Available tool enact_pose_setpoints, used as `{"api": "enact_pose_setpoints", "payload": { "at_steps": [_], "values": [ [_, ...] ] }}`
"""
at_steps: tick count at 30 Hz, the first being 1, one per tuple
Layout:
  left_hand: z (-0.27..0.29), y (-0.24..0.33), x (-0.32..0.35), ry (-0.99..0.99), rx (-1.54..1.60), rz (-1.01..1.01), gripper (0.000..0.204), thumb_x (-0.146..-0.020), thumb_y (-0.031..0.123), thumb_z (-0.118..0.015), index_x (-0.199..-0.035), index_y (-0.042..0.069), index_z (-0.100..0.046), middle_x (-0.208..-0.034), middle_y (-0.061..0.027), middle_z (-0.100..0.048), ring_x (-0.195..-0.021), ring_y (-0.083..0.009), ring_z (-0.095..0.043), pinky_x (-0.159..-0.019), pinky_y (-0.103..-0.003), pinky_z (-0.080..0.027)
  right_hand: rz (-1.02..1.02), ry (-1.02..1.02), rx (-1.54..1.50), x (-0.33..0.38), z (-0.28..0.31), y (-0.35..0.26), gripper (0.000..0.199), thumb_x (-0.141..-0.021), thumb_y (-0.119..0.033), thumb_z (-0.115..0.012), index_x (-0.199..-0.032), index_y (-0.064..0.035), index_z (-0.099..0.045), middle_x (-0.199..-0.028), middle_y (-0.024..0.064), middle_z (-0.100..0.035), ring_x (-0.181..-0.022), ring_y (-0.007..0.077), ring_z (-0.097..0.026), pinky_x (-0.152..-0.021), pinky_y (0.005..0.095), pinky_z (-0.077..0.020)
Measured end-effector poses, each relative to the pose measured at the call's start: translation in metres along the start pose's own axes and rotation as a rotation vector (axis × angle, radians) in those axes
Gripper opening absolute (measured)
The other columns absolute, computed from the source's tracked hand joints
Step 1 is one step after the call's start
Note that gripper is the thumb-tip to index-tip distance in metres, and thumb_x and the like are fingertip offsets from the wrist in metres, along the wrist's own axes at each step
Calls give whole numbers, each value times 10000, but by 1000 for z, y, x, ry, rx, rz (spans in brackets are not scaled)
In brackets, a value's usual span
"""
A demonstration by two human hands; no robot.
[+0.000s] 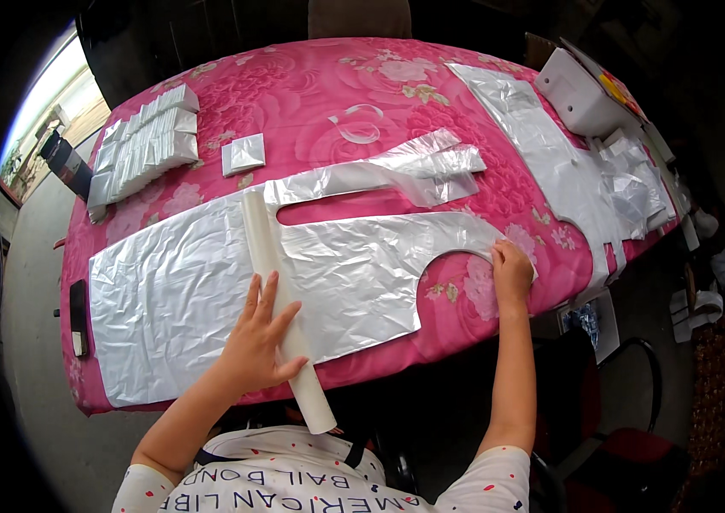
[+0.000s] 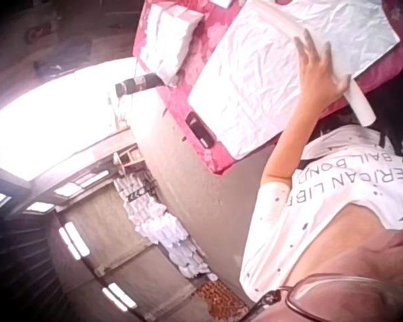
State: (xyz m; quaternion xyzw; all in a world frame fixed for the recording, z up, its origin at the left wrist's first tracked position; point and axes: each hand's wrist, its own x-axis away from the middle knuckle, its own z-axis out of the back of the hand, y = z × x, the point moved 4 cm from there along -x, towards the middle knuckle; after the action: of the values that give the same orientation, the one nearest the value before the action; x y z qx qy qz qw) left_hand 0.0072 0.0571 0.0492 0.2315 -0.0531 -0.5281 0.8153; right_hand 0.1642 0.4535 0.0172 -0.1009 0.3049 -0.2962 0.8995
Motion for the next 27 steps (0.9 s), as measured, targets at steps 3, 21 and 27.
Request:
{"api": "enact_pose_setpoints", "payload": {
  "at_steps": [3, 21, 27],
  "values": [
    [-1, -1, -1, -7, -1, -8, 677, -662, 413, -655, -1217, 55, -504, -1440, -286, -134, -1316, -515, -102, -1039, -531, -239, 22, 114, 83, -1, 16, -19, 111, -696, -67, -680, -724, -37, -577, -852, 95, -654, -815, 308, -603, -730, 385, -466],
    [14, -66, 31, -88, 1519, 704, 222, -854, 109, -596, -1020, -32, -551, -899, -133, -633, -773, -177, -620, -720, -309, -505, 579, -530, -810, 114, 13, -333, 259, -724, -162, -694, -926, -49, -576, -969, 90, -592, -850, 271, -574, -722, 377, -461],
    [91, -186, 142, 43, 1125, 905, 95, -806, 50, -583, -873, -16, -599, -782, -68, -623, -717, -132, -598, -658, -255, -476, 338, -401, -322, 134, 28, -302, 420, -702, -358, -724, -919, -35, -566, -900, 95, -582, -799, 249, -576, -659, 349, -473]
  ]
}}
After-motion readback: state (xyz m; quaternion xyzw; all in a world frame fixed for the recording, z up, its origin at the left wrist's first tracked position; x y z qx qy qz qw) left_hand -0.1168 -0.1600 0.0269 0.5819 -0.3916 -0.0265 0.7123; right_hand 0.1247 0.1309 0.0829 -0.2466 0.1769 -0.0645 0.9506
